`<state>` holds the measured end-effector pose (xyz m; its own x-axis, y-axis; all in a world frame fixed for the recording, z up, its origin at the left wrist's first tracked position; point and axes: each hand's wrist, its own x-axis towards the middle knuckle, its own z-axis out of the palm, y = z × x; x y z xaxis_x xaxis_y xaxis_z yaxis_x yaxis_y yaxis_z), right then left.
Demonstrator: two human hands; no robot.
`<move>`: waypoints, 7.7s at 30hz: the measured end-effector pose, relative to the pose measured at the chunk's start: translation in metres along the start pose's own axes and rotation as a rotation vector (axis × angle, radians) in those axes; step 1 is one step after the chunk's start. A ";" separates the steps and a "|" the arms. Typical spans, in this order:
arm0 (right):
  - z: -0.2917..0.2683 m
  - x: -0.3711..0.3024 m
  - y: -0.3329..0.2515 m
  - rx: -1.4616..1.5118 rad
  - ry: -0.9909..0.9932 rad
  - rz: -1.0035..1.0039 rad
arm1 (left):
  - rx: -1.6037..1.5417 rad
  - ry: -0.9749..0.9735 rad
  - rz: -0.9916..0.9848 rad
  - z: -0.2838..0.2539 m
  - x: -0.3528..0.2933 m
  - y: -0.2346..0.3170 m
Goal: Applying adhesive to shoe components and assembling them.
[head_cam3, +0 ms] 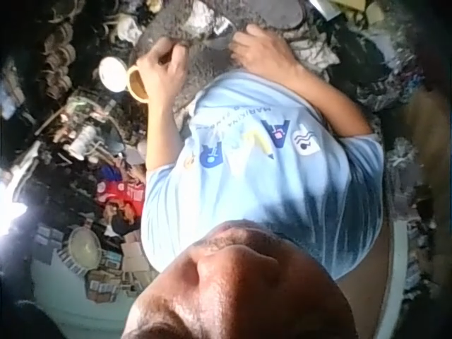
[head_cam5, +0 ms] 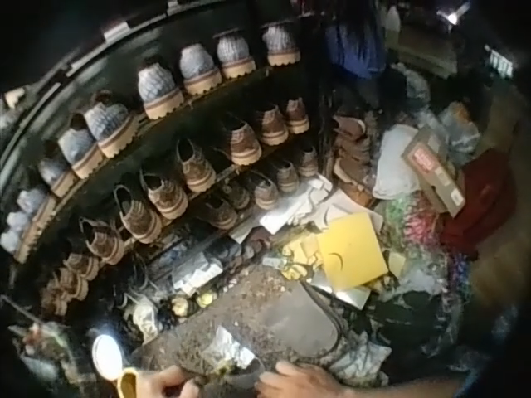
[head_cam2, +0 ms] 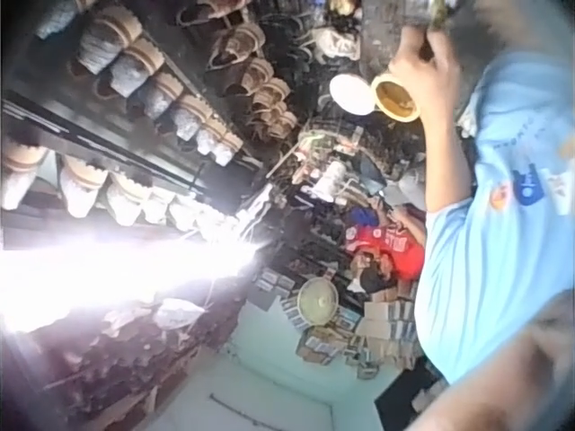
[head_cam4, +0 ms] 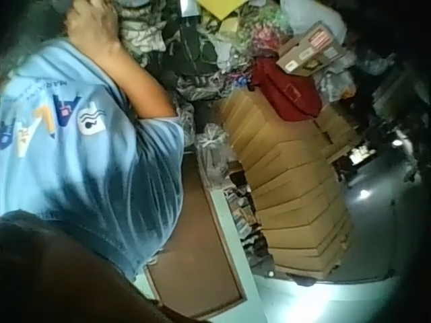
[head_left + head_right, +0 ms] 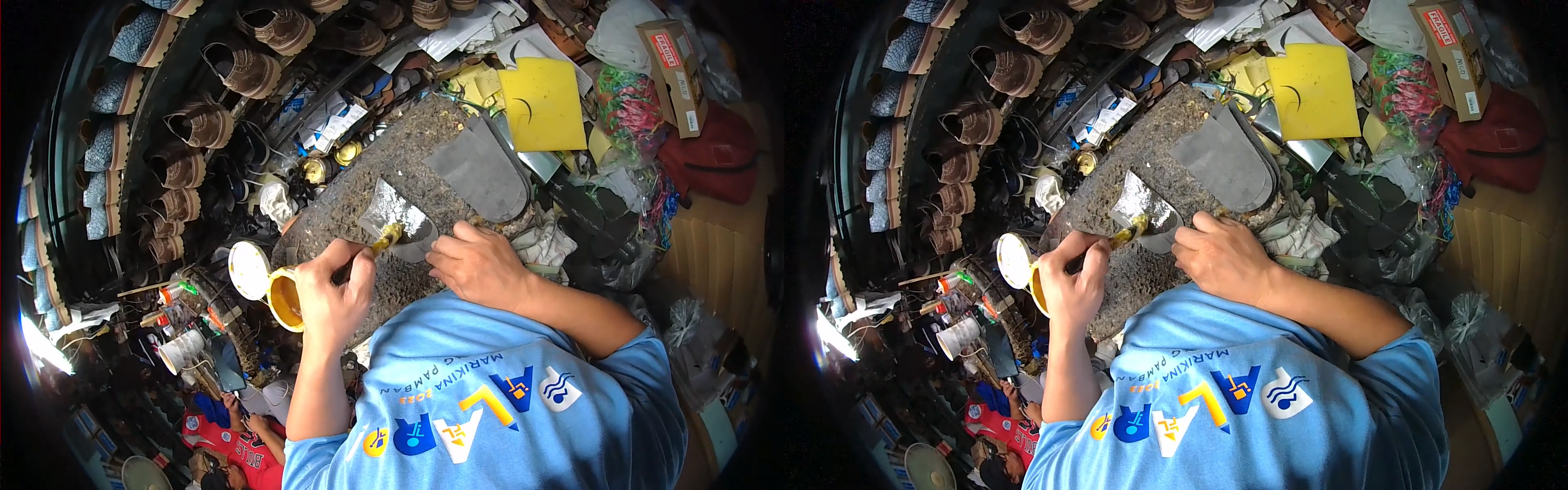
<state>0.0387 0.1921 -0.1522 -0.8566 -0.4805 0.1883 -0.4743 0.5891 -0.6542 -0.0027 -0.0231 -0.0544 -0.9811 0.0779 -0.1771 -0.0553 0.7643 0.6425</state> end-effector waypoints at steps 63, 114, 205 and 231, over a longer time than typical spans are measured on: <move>-0.012 -0.011 -0.007 0.817 0.096 0.781 | -0.323 0.003 0.059 -0.020 -0.020 0.003; 0.012 0.014 -0.001 0.437 0.085 0.720 | -0.064 -0.094 0.232 -0.014 0.008 -0.037; -0.226 0.261 0.074 1.729 0.451 -0.435 | -0.609 0.505 -0.027 -0.061 -0.072 -0.080; -0.236 0.425 0.064 1.337 1.230 0.115 | -0.566 0.663 -0.128 -0.066 -0.100 -0.096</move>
<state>-0.4035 0.1797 0.0589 -0.8083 0.5843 0.0724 -0.4751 -0.5748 -0.6663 0.0884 -0.1465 -0.0490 -0.8567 -0.5090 0.0831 -0.0834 0.2957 0.9516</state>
